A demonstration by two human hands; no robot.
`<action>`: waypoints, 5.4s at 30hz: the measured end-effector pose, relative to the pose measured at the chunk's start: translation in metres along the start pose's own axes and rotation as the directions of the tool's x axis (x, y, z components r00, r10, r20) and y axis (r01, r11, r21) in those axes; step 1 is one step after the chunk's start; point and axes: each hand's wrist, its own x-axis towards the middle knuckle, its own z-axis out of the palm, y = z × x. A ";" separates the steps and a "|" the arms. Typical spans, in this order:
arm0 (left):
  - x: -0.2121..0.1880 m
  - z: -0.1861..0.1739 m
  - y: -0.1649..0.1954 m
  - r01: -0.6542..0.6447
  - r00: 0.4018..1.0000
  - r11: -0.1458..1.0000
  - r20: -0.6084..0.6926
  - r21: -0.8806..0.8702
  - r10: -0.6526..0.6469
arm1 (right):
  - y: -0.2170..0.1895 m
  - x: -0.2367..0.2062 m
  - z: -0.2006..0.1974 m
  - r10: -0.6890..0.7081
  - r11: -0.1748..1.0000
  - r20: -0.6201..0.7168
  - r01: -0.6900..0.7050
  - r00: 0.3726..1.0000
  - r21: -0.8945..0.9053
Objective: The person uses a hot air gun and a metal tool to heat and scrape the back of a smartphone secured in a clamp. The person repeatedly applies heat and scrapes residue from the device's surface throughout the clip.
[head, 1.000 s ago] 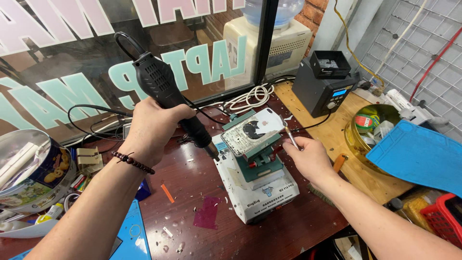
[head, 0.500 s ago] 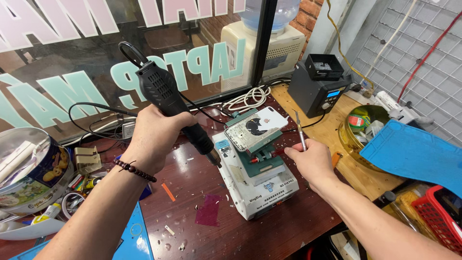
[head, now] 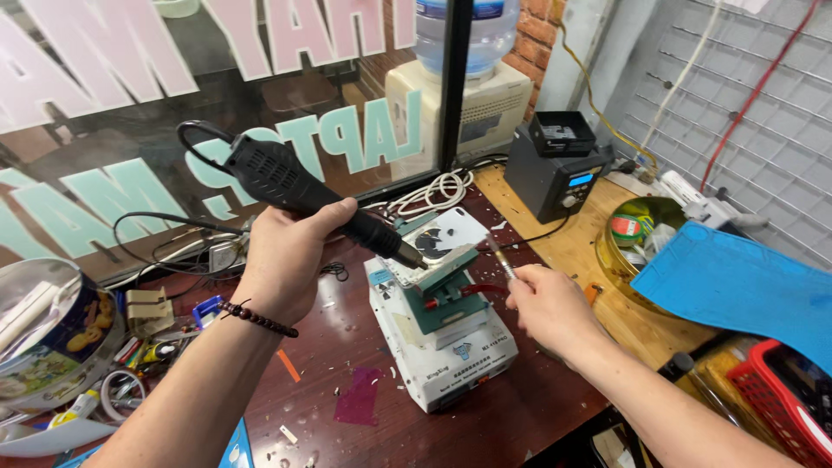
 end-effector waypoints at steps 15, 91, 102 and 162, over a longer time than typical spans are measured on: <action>0.032 0.075 -0.008 0.067 0.997 0.984 -0.036 0.163 -0.062 | -0.029 0.026 -0.024 0.032 0.999 0.174 -0.039 0.984 0.037; 0.091 0.086 0.002 0.096 0.982 0.971 0.136 0.218 -0.128 | -0.023 0.031 -0.007 0.176 0.935 0.149 -0.212 0.973 0.283; 0.093 0.080 -0.008 0.064 0.984 0.962 0.145 0.266 -0.105 | -0.027 0.049 0.001 0.172 0.968 0.132 -0.192 0.976 0.159; 0.087 0.087 -0.006 0.121 0.984 0.967 0.100 0.223 -0.146 | -0.056 0.022 -0.011 0.265 0.943 0.116 -0.282 0.957 0.178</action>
